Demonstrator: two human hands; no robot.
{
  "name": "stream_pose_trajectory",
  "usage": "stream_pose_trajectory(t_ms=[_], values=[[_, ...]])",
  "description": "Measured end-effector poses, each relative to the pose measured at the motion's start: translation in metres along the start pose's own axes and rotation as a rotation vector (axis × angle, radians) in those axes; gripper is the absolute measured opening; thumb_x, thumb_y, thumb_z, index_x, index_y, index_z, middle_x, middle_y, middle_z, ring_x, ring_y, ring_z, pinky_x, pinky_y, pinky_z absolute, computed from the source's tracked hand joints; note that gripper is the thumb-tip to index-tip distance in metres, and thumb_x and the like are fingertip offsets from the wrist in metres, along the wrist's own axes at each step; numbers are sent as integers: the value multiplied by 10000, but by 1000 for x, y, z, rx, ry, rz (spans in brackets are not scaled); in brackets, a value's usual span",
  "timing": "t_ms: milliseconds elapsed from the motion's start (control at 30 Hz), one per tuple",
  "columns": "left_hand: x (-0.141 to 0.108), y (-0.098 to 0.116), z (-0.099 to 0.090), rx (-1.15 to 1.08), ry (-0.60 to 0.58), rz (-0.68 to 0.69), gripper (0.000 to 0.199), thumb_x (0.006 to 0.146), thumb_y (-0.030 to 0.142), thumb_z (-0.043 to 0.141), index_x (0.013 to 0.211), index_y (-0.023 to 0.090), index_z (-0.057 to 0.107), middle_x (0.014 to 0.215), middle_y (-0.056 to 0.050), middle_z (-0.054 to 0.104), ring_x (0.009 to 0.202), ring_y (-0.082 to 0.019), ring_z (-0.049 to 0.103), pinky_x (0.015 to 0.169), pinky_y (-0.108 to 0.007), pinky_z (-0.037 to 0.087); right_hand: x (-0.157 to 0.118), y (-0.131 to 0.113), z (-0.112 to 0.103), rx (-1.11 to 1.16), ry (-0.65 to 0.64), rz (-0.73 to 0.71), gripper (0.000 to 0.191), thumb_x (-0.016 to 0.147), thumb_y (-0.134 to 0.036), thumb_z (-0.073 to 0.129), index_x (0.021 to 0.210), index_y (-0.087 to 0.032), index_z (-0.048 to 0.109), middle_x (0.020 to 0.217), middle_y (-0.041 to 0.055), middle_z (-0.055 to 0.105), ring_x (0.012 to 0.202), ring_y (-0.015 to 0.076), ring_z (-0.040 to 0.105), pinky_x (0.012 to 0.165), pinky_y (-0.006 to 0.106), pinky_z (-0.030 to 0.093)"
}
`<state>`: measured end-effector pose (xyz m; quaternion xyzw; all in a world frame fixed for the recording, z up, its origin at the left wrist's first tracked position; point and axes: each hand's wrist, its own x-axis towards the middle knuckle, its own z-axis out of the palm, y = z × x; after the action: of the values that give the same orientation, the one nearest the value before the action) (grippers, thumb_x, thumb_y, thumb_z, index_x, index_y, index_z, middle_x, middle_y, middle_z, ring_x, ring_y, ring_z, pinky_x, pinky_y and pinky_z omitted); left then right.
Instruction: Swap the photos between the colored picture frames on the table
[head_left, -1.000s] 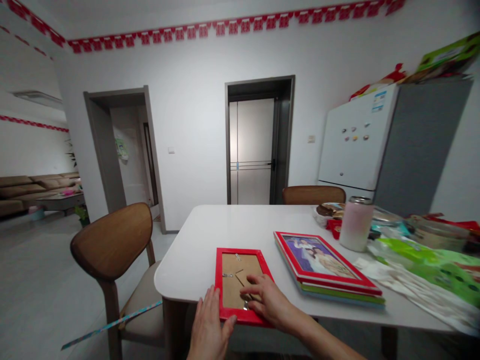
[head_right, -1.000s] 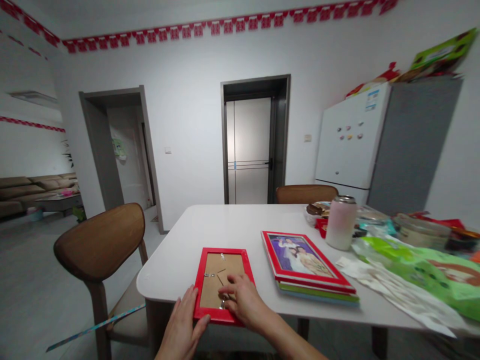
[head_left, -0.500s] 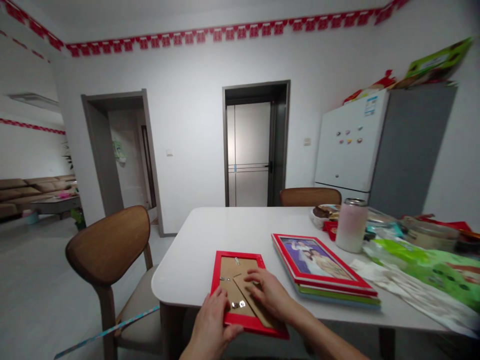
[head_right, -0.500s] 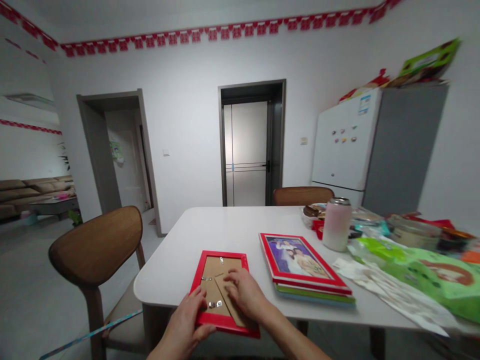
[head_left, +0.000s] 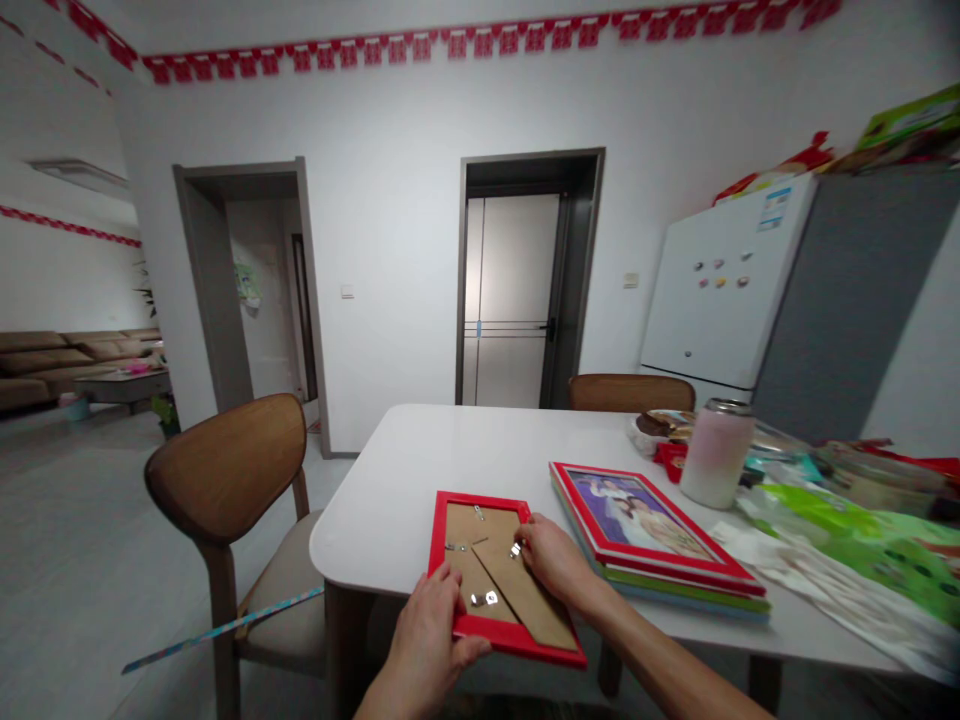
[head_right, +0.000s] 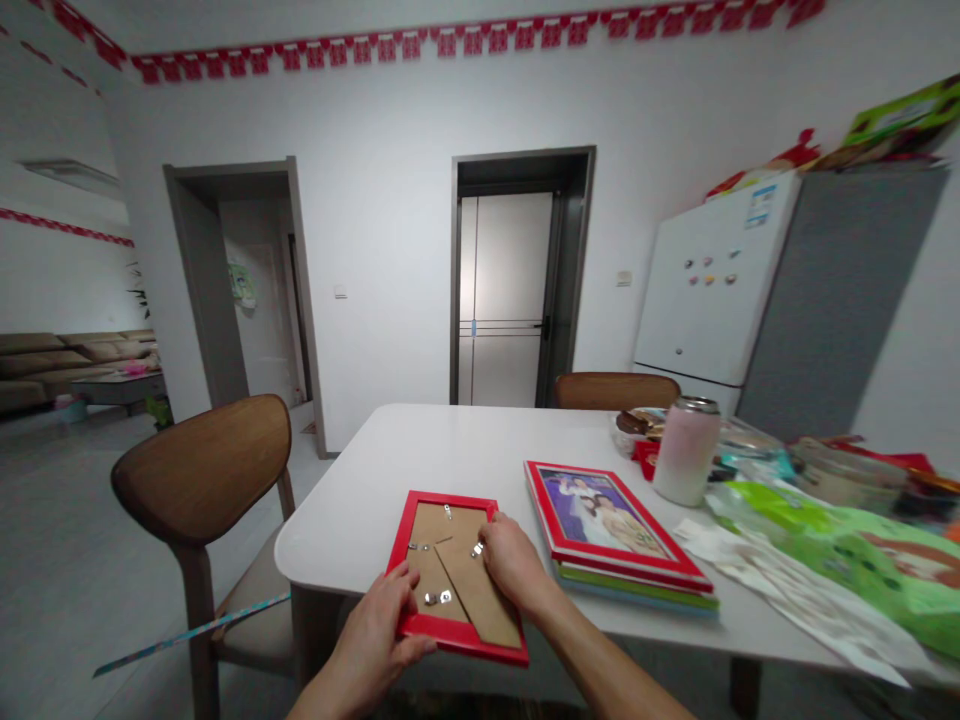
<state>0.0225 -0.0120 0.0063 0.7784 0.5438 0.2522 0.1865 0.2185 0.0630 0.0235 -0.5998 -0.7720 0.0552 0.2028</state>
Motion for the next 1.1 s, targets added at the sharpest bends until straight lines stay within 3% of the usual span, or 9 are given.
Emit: stream_pose_trajectory(t_ms=[133, 300, 500, 633, 800, 933, 1100], values=[[-2, 4, 3, 2, -11, -19, 535, 597, 336, 665, 1069, 131, 517, 1219, -123, 459, 1177, -238, 335, 988, -348, 257, 8, -20, 15, 78, 71, -118, 299, 721, -184, 416, 926, -140, 629, 926, 102, 606, 874, 173, 520, 751, 236, 361], [-4, 13, 2, 23, -11, -28, 641, 586, 304, 672, 1159, 127, 447, 1250, -119, 426, 1179, -227, 336, 1003, -327, 240, 27, -53, 42, 112, -5, -185, 236, 716, -171, 423, 657, -147, 650, 701, 65, 619, 637, 126, 524, 590, 209, 352], [-5, 13, 4, 40, -16, -42, 554, 584, 311, 676, 1078, 115, 520, 1236, -125, 442, 1185, -227, 327, 1013, -332, 222, 33, -51, 45, 99, 20, -181, 270, 738, -177, 399, 609, -138, 632, 669, 67, 609, 644, 130, 513, 610, 219, 349], [-7, 15, 6, 20, 4, -52, 661, 590, 310, 671, 1172, 106, 432, 1258, -135, 412, 1183, -225, 330, 1008, -339, 232, 29, -52, 42, 114, -19, -230, 171, 698, -214, 488, 682, -169, 652, 743, 34, 625, 692, 118, 533, 629, 187, 366], [-7, 13, 8, 16, -1, -54, 571, 588, 313, 673, 1099, 122, 505, 1239, -135, 435, 1185, -240, 324, 1008, -351, 229, 34, -47, 45, 59, 52, -124, 240, 749, -245, 432, 788, -139, 644, 797, 74, 630, 747, 140, 543, 674, 210, 371], [-5, 11, 8, 2, -16, -46, 640, 598, 348, 667, 1143, 84, 460, 1249, -171, 411, 1189, -255, 316, 1000, -364, 243, 44, -29, 43, -34, 105, 35, 344, 794, -281, 345, 823, -105, 639, 849, 142, 609, 806, 192, 537, 714, 281, 367], [-3, 12, 7, -43, 15, -56, 602, 589, 359, 677, 1110, 124, 491, 1232, -147, 439, 1185, -256, 321, 997, -383, 238, 50, -20, 43, -83, 78, 107, 310, 772, -302, 380, 866, -174, 646, 936, 128, 588, 888, 215, 514, 712, 296, 372]])
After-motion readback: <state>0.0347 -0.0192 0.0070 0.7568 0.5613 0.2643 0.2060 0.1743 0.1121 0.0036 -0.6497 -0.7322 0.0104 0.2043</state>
